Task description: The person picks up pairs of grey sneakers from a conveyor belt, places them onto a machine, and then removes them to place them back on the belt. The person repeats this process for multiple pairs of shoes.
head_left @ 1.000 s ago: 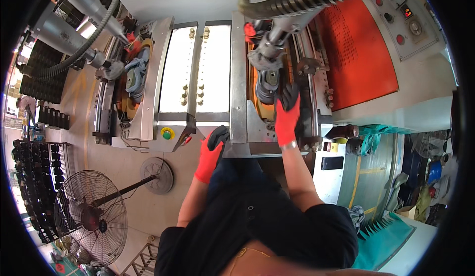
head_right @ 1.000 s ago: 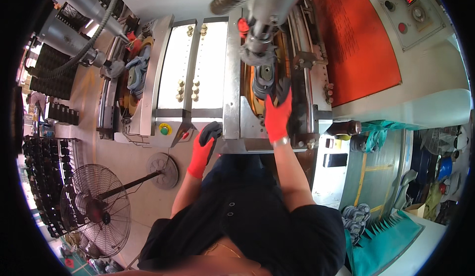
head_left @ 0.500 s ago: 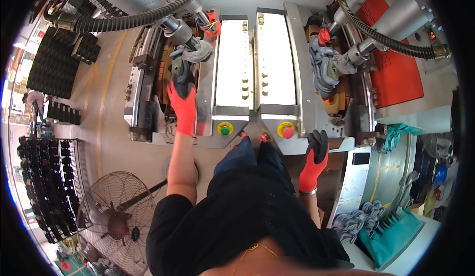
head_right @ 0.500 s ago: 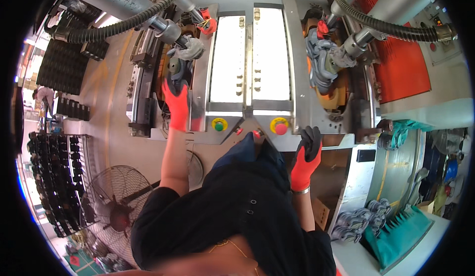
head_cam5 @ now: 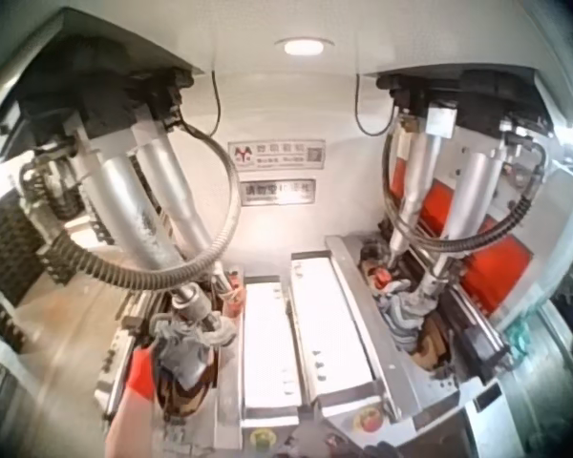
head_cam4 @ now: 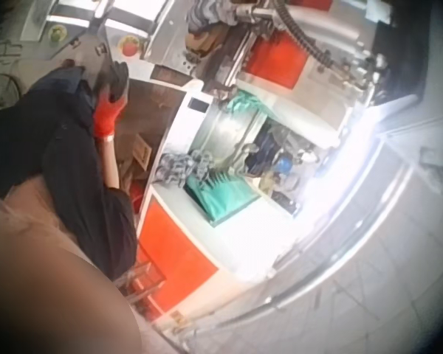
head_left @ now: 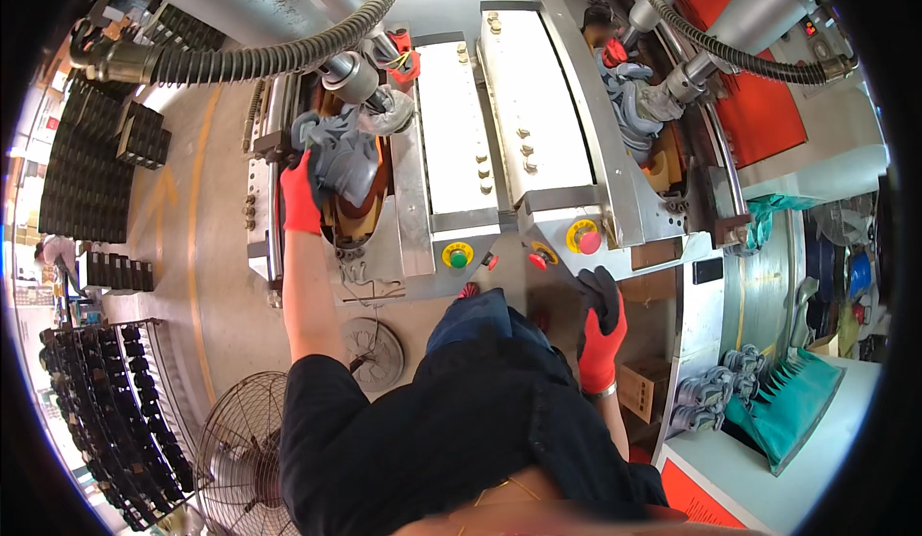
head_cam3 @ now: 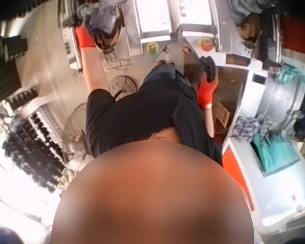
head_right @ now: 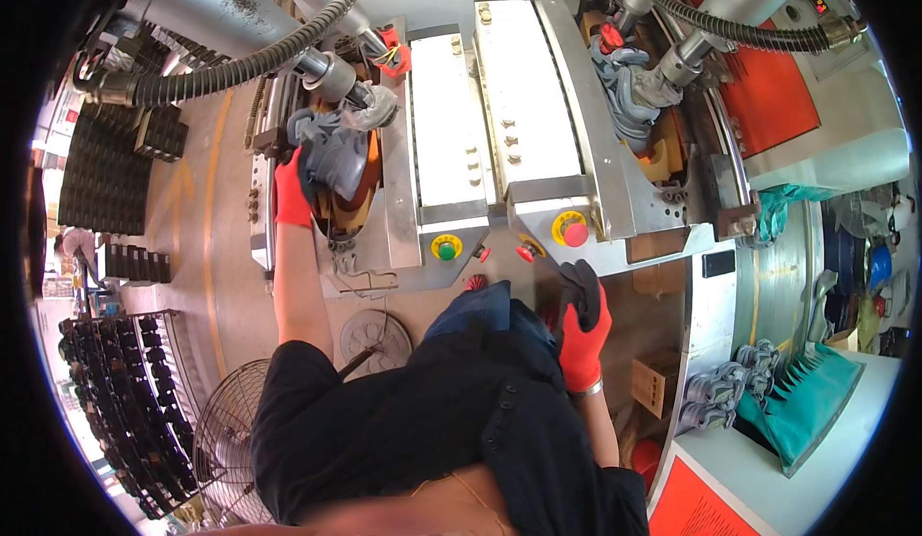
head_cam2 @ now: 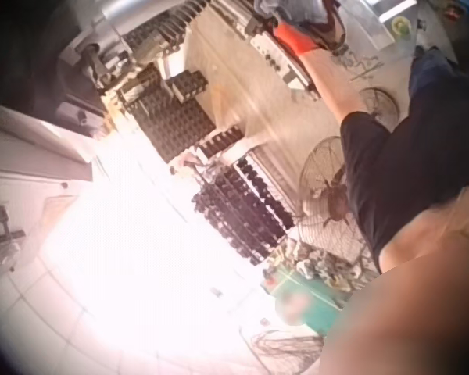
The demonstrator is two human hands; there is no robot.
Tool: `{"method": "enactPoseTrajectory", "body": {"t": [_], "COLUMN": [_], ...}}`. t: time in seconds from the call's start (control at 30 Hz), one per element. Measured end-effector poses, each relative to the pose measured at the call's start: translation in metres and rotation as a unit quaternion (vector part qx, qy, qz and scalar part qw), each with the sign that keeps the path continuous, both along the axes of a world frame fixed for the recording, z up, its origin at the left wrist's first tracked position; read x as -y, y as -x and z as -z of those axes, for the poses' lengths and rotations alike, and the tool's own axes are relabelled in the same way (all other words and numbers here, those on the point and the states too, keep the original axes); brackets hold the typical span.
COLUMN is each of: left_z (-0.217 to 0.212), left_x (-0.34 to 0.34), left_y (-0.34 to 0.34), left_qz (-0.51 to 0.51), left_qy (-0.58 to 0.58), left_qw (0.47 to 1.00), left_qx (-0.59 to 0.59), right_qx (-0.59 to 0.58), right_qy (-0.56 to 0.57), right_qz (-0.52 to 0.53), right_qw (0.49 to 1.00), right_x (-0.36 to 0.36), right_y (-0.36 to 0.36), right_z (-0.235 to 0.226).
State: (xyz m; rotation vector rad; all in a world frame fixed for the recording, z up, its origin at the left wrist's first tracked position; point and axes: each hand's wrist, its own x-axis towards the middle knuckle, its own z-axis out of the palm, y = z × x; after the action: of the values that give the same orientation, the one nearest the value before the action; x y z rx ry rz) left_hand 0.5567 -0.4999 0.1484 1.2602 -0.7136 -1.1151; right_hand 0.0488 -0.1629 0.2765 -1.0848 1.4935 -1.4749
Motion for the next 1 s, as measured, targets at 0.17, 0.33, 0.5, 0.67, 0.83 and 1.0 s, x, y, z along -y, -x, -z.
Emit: {"method": "enactPoseTrajectory", "body": {"t": [0.17,0.33,0.5,0.67,0.83,1.0], "left_z": [-0.127,-0.157,-0.166,-0.149,-0.171,-0.175], "left_x": [-0.172,-0.281,-0.34,-0.403,-0.42,-0.431], "left_y": [0.079,0.142,0.212,0.322,0.449,0.569], "left_qz": [0.041,-0.028,0.032,0.169,0.377,0.51], "left_qy": [0.048,0.04,0.253,0.138,0.324,0.461], "left_qw": [0.898,0.972,0.809,0.956,0.815,0.701], "left_qx": [0.436,0.23,0.529,0.195,0.299,0.191], "right_qx": [0.072,0.126,0.297,0.211,0.354,0.389], "right_qy": [-0.017,-0.028,-0.028,0.052,0.069,0.077], "right_qz": [-0.125,-0.28,-0.327,-0.15,0.013,0.145], "right_qw": [0.989,0.951,0.897,0.964,0.933,0.907], "right_x": [0.022,0.028,0.014,-0.046,-0.124,-0.207], "right_y": [-0.015,-0.027,-0.02,0.052,0.161,0.258], "right_z": [-0.016,-0.013,-0.028,-0.007,0.013,0.05]}}
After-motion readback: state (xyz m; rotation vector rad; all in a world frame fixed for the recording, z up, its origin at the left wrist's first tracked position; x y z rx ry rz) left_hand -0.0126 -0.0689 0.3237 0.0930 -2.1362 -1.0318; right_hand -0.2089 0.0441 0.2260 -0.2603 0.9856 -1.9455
